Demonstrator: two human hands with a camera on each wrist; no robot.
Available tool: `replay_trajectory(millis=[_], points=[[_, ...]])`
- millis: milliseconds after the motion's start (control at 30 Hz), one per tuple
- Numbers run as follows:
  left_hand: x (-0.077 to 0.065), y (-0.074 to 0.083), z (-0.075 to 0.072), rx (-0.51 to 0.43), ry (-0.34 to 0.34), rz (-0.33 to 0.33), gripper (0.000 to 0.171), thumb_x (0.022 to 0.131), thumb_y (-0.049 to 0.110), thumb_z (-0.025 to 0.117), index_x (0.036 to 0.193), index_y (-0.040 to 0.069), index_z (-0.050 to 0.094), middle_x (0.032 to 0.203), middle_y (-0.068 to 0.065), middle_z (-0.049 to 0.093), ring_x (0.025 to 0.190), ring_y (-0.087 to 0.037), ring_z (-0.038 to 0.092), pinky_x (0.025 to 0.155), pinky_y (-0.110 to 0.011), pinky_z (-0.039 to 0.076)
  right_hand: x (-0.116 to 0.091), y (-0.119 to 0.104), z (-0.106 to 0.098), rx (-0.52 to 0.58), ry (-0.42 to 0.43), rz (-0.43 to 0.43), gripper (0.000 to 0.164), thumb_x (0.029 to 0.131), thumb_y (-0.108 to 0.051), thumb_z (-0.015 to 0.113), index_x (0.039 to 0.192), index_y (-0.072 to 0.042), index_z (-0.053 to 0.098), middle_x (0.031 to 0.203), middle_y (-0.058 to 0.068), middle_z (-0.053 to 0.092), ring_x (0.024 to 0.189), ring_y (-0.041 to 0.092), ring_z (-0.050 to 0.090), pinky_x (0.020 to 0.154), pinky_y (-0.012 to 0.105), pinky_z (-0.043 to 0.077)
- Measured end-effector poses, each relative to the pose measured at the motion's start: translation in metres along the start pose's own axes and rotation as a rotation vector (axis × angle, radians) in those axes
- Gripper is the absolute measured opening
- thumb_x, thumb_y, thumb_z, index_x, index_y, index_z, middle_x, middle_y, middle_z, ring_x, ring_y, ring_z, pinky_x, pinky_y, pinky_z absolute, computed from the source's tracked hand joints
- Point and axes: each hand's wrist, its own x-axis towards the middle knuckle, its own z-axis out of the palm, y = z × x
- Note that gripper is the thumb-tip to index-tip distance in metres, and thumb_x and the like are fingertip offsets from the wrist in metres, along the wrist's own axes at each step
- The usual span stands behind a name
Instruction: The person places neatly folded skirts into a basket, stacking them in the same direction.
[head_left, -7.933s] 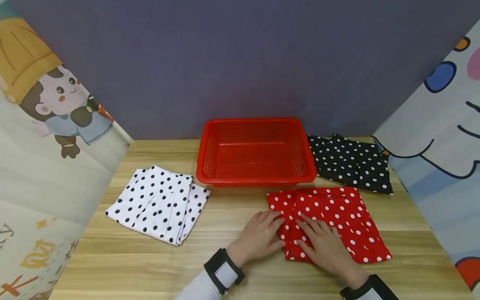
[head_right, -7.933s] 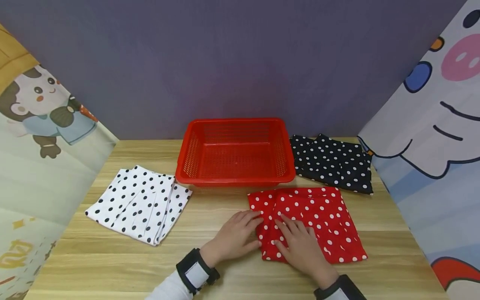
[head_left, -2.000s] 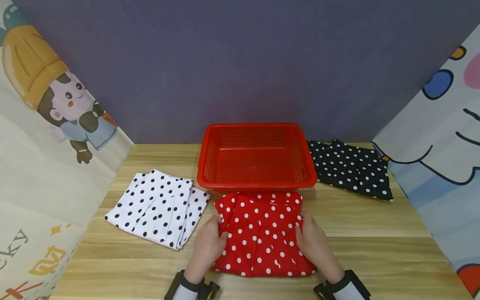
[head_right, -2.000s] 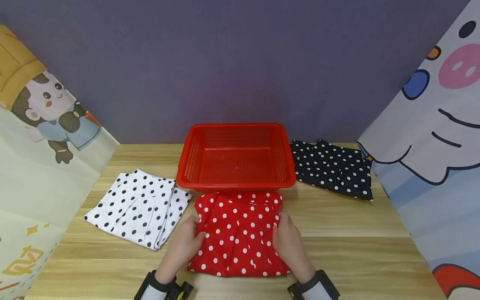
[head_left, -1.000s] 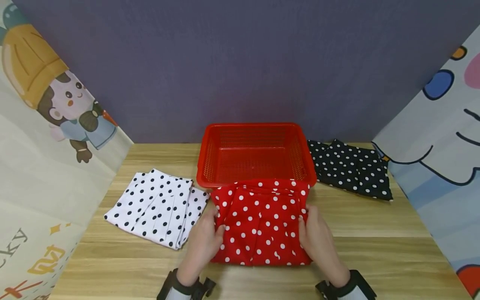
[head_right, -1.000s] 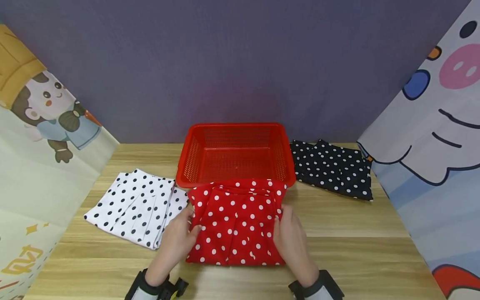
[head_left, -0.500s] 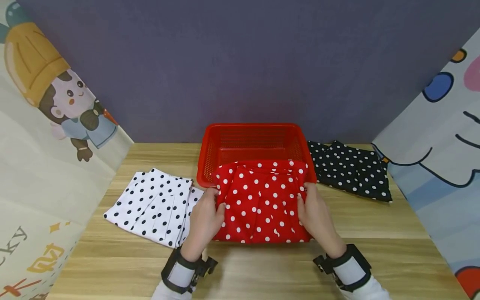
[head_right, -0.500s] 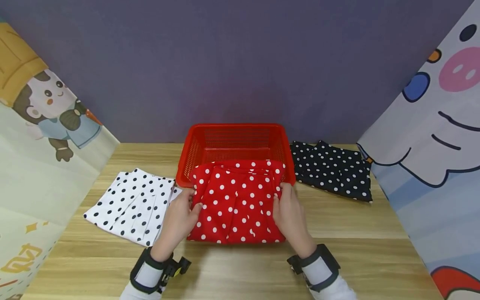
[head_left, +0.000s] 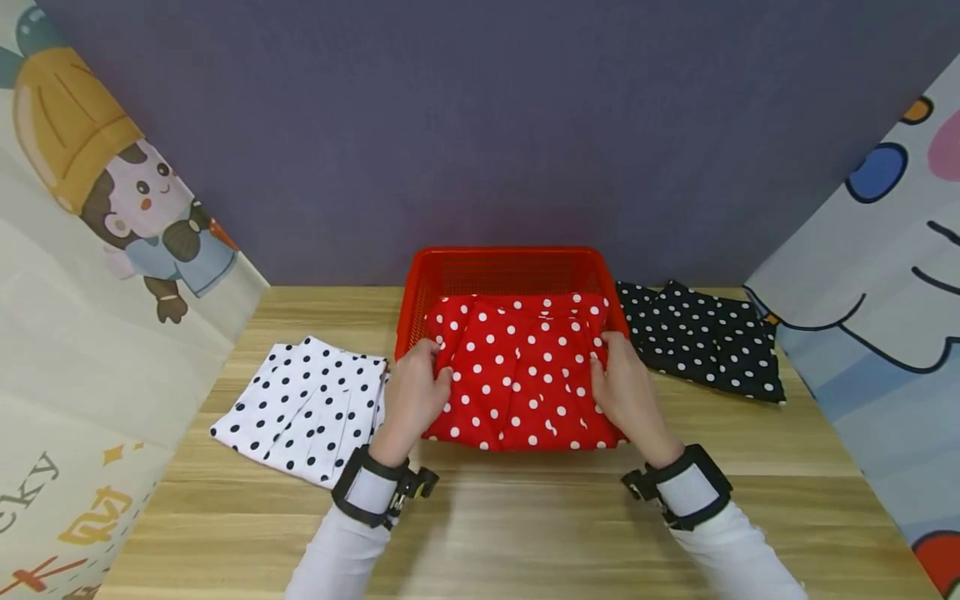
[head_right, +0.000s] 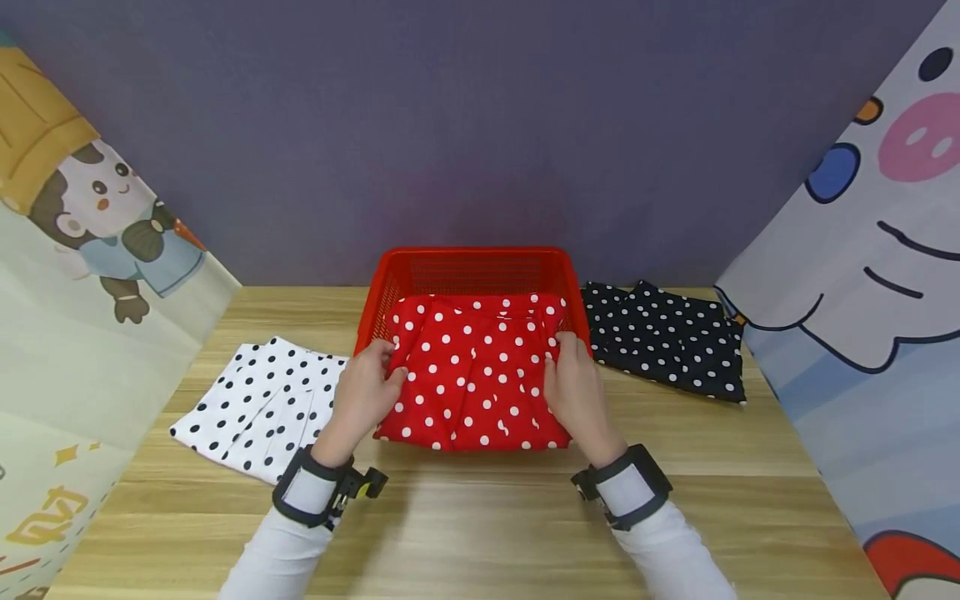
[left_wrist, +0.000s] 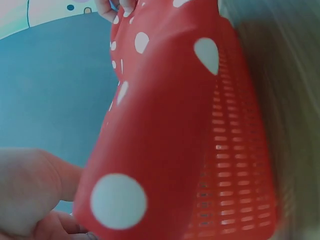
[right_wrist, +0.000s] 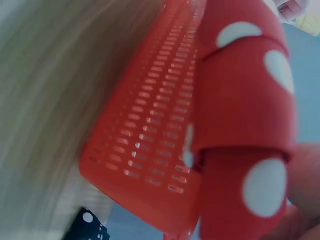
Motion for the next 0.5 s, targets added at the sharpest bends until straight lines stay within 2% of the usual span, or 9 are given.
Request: replay_trajectory(millis=[200,333,500], points=[[0.019,0.005,-0.004,0.013,-0.03,0.001,0.031,0.08,0.013,0.066,0.107,-0.001,0.058,0.091,-0.014,0.065,0.073,-0.025,0.061,0.06,-0.038,0.053,0.019,-0.001,-0.002,-0.048,0.053,-0.063,0.039,0.083,-0.005,0.061,0.116,0.008,0.044,0.106,0.026,0.055,0.087,0.039,0.06,0.074,0.055,0.05],[0.032,0.007,-0.005,0.036,-0.041,0.004,0.031,0.08,0.014,0.066,0.106,-0.002,0.058,0.093,-0.016,0.066,0.075,-0.027,0.062,0.062,-0.039,0.053,0.032,-0.002,-0.004,-0.073,0.045,-0.079,0.039,0.083,-0.006,0.062,0.115,0.009,0.045,0.104,0.027,0.056,0.084,0.039,0.061,0.072,0.054,0.051],[0.047,0.008,-0.006,0.03,-0.072,-0.024,0.035,0.08,0.016,0.067,0.108,-0.002,0.056,0.096,-0.017,0.065,0.077,-0.028,0.064,0.064,-0.04,0.055,0.051,-0.004,-0.004,-0.093,0.029,-0.097,0.039,0.082,-0.007,0.063,0.113,0.009,0.046,0.099,0.027,0.057,0.08,0.038,0.062,0.067,0.051,0.053]])
